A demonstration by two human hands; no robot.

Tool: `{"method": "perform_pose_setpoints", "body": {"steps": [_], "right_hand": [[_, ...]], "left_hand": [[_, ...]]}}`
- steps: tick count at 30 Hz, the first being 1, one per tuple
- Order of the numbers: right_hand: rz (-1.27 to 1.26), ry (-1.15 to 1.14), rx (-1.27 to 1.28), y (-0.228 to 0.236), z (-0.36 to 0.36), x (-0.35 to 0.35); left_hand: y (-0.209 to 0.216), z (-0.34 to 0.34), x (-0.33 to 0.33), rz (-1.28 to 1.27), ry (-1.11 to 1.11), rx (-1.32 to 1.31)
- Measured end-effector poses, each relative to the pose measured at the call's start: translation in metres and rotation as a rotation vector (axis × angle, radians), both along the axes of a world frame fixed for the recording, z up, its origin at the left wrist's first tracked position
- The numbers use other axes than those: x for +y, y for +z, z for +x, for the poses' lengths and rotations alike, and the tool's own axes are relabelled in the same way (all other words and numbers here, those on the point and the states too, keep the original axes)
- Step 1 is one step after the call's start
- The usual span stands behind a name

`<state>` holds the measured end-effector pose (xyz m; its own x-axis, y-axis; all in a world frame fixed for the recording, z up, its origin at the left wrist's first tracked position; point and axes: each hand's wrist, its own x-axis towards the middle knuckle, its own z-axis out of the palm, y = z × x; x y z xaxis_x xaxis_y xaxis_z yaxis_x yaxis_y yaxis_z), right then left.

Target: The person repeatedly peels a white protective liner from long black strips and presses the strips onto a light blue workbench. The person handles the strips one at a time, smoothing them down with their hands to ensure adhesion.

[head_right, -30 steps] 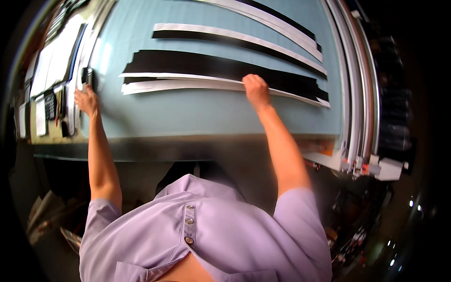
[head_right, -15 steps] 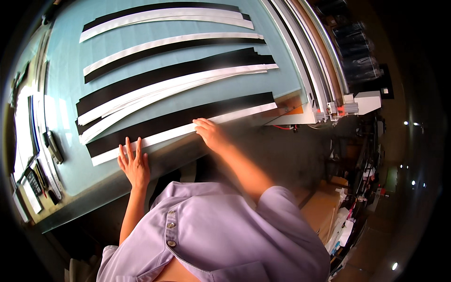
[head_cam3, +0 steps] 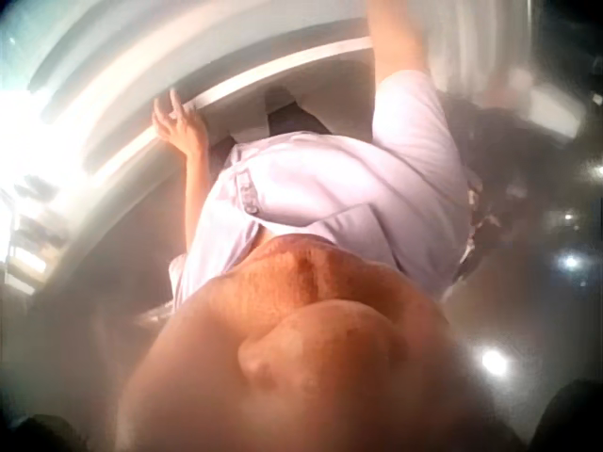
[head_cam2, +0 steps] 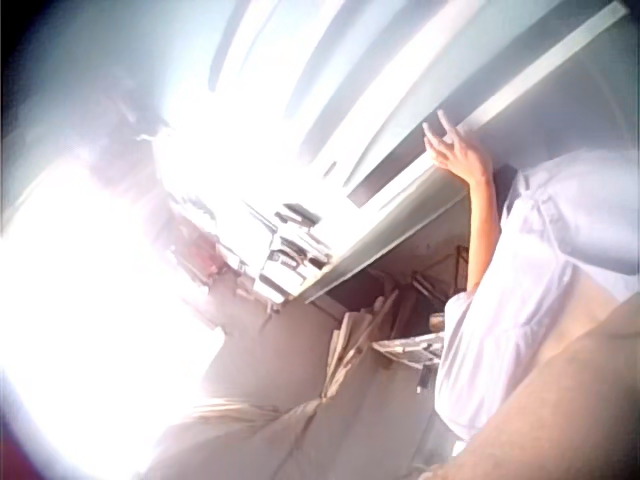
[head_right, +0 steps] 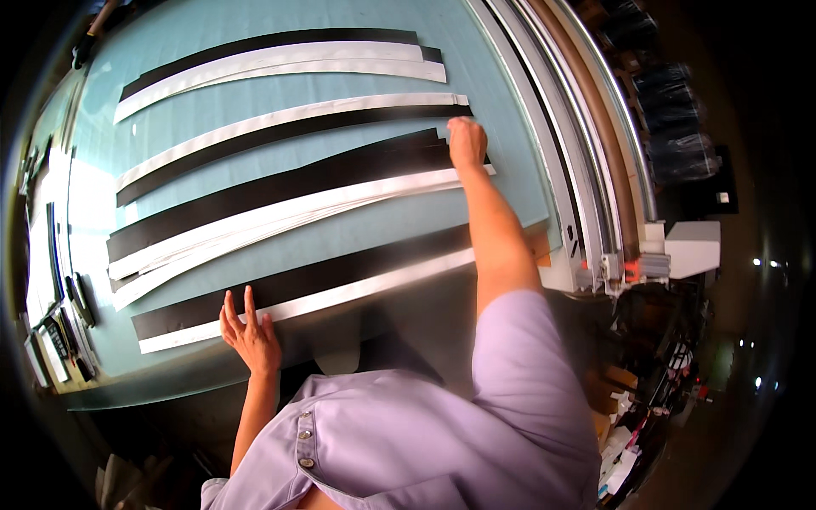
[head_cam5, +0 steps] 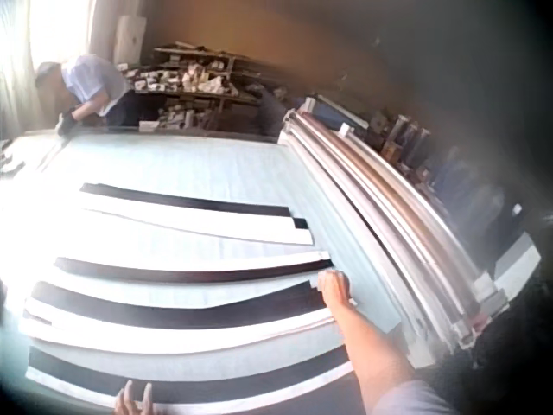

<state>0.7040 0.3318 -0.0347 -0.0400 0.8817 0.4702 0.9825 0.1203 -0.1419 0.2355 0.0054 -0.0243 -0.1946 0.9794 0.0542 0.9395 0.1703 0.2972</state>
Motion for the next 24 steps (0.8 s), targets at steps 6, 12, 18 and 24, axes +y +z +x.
{"method": "perform_pose_setpoints", "body": {"steps": [6, 12, 18, 24], "right_hand": [[-0.210, 0.263, 0.015, -0.039, 0.066, 0.073], [-0.134, 0.470, -0.172, -0.024, 0.067, 0.083], [0.011, 0.465, 0.010, 0.025, 0.076, 0.067], [0.056, 0.798, 0.355, 0.068, 0.004, -0.136]], "left_hand": [[-0.009, 0.015, 0.010, 0.031, 0.062, 0.119], [-0.010, 0.022, 0.011, 0.068, 0.094, 0.152], [-0.007, 0.033, 0.017, 0.158, 0.064, 0.158], [0.041, 0.158, 0.059, 0.318, -0.208, -0.122]]}}
